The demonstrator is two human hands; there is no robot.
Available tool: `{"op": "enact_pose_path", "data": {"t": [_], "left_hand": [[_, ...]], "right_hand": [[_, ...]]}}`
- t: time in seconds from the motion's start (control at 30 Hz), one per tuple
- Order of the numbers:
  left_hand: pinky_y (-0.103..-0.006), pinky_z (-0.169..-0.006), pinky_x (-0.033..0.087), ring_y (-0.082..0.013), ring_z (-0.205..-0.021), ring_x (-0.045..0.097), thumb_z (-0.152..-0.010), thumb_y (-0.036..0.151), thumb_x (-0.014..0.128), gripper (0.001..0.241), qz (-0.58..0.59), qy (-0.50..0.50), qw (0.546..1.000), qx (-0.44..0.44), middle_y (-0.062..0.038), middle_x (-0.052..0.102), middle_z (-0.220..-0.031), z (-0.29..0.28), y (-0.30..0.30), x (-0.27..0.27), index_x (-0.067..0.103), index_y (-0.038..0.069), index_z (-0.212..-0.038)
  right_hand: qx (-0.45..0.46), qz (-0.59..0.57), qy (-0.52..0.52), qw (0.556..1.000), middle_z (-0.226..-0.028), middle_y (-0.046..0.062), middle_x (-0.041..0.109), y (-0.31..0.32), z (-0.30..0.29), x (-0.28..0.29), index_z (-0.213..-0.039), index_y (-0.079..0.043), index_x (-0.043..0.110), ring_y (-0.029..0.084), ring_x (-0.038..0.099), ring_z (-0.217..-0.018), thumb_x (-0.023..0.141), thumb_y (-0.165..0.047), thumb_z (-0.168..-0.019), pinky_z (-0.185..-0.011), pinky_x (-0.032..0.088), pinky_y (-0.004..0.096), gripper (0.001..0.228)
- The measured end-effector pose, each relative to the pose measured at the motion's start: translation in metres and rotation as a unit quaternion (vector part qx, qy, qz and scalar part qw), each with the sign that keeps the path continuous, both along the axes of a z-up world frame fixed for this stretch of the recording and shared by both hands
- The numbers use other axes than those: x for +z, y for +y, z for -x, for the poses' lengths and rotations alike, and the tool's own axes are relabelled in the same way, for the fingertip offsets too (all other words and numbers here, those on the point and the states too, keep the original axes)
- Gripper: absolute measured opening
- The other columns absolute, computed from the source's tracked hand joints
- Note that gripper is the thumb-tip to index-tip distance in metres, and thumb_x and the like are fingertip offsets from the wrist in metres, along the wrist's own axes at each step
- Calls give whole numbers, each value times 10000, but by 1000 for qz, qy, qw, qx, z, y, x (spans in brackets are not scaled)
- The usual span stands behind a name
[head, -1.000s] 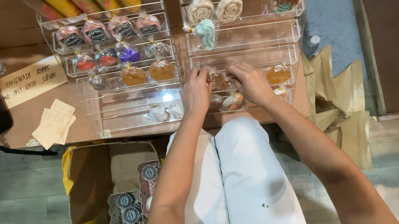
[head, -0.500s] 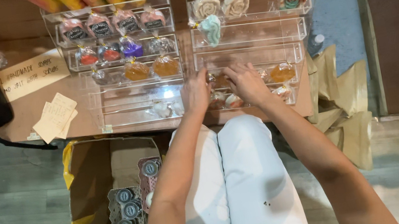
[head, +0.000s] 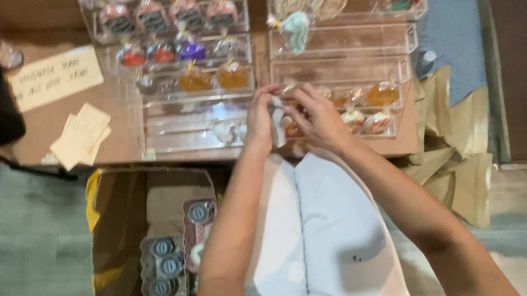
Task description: The person organizes various packaged items by placing some into a cardboard box and arranging others on a multi-tiered display shelf.
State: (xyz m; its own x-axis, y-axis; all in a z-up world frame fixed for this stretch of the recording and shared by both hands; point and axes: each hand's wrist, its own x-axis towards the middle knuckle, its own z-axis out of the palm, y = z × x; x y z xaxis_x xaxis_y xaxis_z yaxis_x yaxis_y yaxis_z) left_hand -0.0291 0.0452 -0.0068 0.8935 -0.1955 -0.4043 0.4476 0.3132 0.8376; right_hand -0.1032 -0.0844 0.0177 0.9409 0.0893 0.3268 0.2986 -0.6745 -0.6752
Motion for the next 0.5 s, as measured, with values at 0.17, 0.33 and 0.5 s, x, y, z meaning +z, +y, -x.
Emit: {"op": "enact_pose_path", "data": {"t": [0.17,0.33,0.5], "left_hand": [[-381,-922,486,-276,-1113,574,-844,-30,609,487,-115,-85,989,-42,-144,580,-1229,27,56,-4,616,77,-1319],[-233,-606,613,-96,-723,695,-754,40,823,356,-129,-74,988,-38,-51,737,-873,51,144,-4,719,118,-1086],[-321,-630,689,-242,-678,759,-794,-81,768,218,-89,-34,995,-4,-175,697,-830,76,220,-17,691,-27,-991]], "right_hand": [[37,-25,55,998,-1023,143,554,53,4,33,-1150,-96,598,447,638,-980,771,-117,-865,-826,530,520,334],[100,-37,78,991,-974,157,626,97,5,3,-1135,-77,653,445,660,-975,778,10,-791,-842,533,521,376],[122,-131,158,971,-1076,143,670,167,20,-14,-1178,-94,676,333,719,-929,771,12,-820,-816,603,388,385]]}}
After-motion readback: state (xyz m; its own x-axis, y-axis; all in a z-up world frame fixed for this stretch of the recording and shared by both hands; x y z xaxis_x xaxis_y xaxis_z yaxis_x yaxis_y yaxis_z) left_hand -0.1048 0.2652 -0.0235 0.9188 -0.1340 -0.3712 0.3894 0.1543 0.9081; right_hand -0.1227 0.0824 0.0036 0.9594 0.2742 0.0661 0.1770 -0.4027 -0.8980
